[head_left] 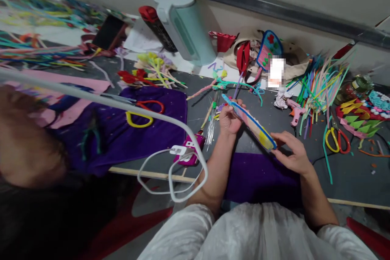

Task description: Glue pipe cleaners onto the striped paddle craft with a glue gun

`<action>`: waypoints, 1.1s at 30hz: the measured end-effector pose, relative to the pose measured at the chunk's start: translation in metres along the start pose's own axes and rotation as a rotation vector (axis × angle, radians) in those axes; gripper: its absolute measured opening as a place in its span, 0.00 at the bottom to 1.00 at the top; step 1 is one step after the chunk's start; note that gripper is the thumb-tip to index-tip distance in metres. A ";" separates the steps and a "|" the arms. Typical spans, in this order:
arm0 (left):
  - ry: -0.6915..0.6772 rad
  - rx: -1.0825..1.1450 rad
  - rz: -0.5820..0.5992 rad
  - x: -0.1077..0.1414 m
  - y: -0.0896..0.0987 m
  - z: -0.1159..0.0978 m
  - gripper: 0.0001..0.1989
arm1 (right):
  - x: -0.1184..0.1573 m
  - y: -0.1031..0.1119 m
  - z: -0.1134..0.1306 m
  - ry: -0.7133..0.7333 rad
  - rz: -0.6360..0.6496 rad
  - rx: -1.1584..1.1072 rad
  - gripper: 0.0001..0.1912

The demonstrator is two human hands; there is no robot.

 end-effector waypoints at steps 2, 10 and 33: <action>0.031 -0.013 -0.013 -0.001 0.003 0.002 0.07 | -0.004 -0.007 0.010 0.022 0.022 -0.020 0.29; 0.203 -0.207 -0.109 -0.013 0.023 0.015 0.08 | -0.002 -0.019 -0.025 -0.281 -0.011 -0.446 0.31; 0.165 -0.641 -0.208 -0.014 0.020 0.032 0.12 | 0.046 -0.005 -0.127 -0.731 -0.227 -0.159 0.22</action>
Point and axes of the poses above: each hand's wrist, its own x-axis away from the middle knuckle, its own y-axis out of the back of the hand, z = x × y, the point moved 7 cm from there along -x, towards the middle knuckle, and after that the axes turned 11 degrees about y, right-handed, at the moved point
